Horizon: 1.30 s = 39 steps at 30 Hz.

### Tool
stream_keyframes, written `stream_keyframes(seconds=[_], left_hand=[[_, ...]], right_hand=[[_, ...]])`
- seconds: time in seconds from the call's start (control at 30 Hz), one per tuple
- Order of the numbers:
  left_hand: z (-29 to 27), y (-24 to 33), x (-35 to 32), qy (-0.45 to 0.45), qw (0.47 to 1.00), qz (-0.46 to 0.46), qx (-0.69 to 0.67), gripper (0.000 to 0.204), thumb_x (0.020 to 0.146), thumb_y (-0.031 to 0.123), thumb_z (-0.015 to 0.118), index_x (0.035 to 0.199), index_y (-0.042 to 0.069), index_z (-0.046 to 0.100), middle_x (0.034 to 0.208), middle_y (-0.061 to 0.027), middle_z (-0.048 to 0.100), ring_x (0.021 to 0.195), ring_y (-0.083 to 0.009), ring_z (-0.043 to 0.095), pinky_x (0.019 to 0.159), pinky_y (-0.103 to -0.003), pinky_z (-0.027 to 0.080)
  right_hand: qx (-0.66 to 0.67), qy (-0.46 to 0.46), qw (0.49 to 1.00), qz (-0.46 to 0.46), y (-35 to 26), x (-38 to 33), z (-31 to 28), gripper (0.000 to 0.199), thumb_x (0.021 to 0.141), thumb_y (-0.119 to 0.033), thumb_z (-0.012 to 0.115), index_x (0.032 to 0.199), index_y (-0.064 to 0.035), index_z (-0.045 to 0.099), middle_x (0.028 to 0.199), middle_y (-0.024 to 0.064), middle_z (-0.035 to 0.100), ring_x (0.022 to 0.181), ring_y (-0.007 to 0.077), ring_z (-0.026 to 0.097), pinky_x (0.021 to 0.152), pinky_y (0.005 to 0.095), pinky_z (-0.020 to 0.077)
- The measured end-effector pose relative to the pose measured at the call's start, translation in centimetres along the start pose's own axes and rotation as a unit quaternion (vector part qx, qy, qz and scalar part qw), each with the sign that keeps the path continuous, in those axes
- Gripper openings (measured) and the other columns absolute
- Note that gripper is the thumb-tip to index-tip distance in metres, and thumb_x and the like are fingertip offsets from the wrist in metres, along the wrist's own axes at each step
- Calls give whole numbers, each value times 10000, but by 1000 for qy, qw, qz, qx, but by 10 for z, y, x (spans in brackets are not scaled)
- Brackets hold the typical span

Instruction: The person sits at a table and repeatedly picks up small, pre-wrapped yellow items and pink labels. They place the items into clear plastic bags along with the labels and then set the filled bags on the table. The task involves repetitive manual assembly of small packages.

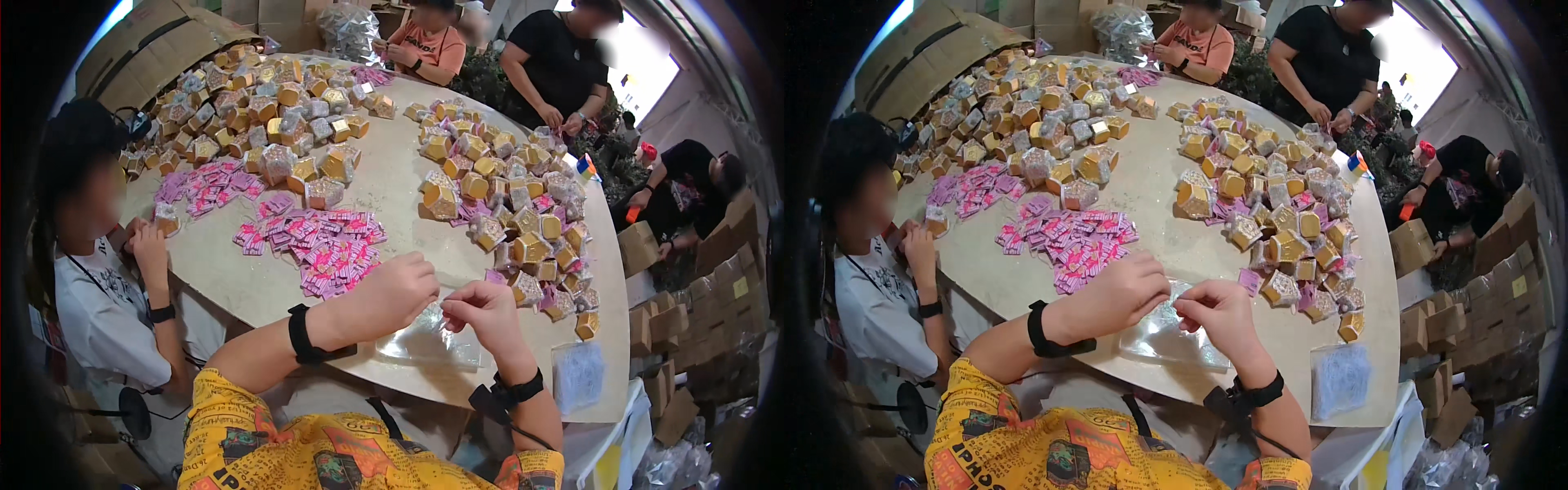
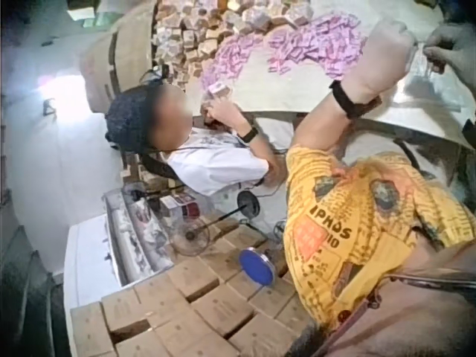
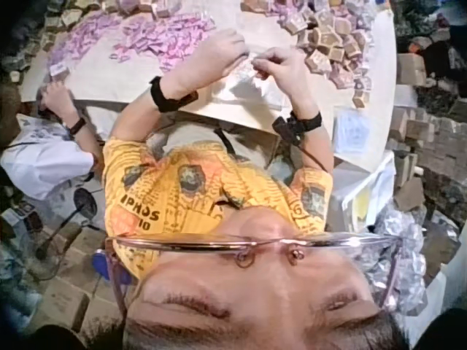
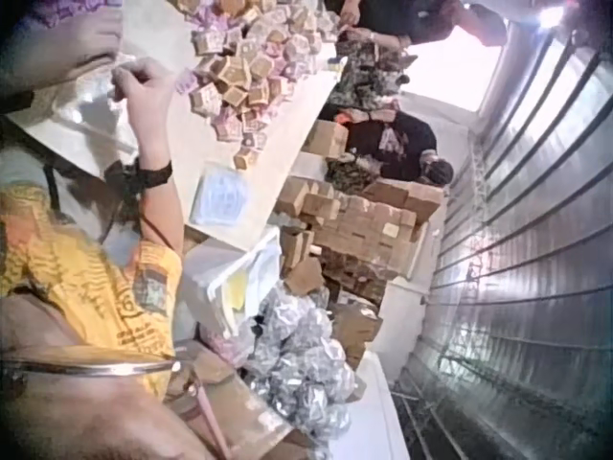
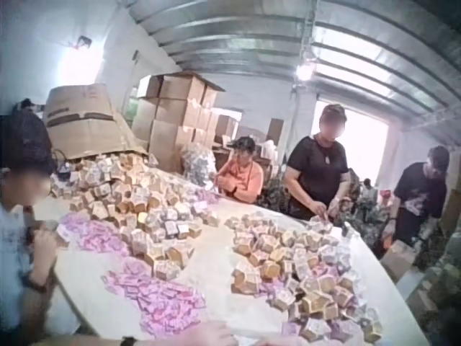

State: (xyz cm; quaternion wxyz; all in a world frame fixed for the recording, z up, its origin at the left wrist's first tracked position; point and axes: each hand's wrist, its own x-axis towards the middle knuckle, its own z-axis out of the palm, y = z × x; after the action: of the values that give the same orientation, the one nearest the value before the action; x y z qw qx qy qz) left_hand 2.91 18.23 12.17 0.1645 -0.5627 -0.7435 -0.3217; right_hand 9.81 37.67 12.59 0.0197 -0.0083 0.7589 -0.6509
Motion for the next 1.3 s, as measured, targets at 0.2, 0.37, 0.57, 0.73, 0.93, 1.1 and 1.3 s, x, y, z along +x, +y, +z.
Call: stream_keyframes(seconds=[0.2,0.37,0.57,0.73,0.93,1.1,1.3], left_hand=[[3,-13,-5,-48,921,-264,-283,150,787,124,669,807,-22,650,687,-79,614,646,-141,572,571,-277,447],[9,-26,-1,-99,889,-301,-331,195,770,171,697,815,-18,674,652,-68,630,621,-98,557,580,-260,449],[-4,-127,4,-27,937,-335,100,287,728,244,707,893,14,665,920,-182,635,871,-317,616,743,-415,502],[-5,-221,-49,-1,831,-441,340,310,750,222,659,1023,77,627,1029,-210,588,957,-377,599,797,-467,503],[-4,-224,-46,-11,849,-464,253,339,752,174,656,1070,80,586,1121,-217,550,943,-394,613,802,-467,507],[-26,-198,-38,162,934,-312,66,610,657,179,732,1227,66,545,1122,-207,542,907,-334,625,813,-419,506],[-21,-83,-18,133,831,-381,-383,660,721,24,678,1346,97,478,1206,-107,497,1027,-171,572,825,-273,499]], right_hand=[[-458,49,808,-369,-2,-5,20,215,702,32,610,913,-2,610,696,123,534,638,288,576,545,368,473],[-516,30,774,-367,3,-1,17,132,751,-3,593,881,-10,574,756,119,541,692,272,580,594,355,478],[-458,102,814,-343,7,4,4,123,755,64,617,849,-5,577,727,145,578,635,326,578,563,395,454],[-430,122,829,-336,10,0,-1,101,761,63,618,827,-3,580,713,146,575,625,329,576,559,387,454],[-399,109,848,-332,19,3,5,83,781,22,616,844,-24,589,729,145,577,648,337,580,585,400,470],[-384,120,854,-329,6,23,3,73,789,15,612,848,-20,587,755,149,591,661,341,585,586,397,472],[-350,123,857,-358,-10,63,15,27,809,-12,597,835,-19,590,771,148,602,700,334,598,606,404,473]])
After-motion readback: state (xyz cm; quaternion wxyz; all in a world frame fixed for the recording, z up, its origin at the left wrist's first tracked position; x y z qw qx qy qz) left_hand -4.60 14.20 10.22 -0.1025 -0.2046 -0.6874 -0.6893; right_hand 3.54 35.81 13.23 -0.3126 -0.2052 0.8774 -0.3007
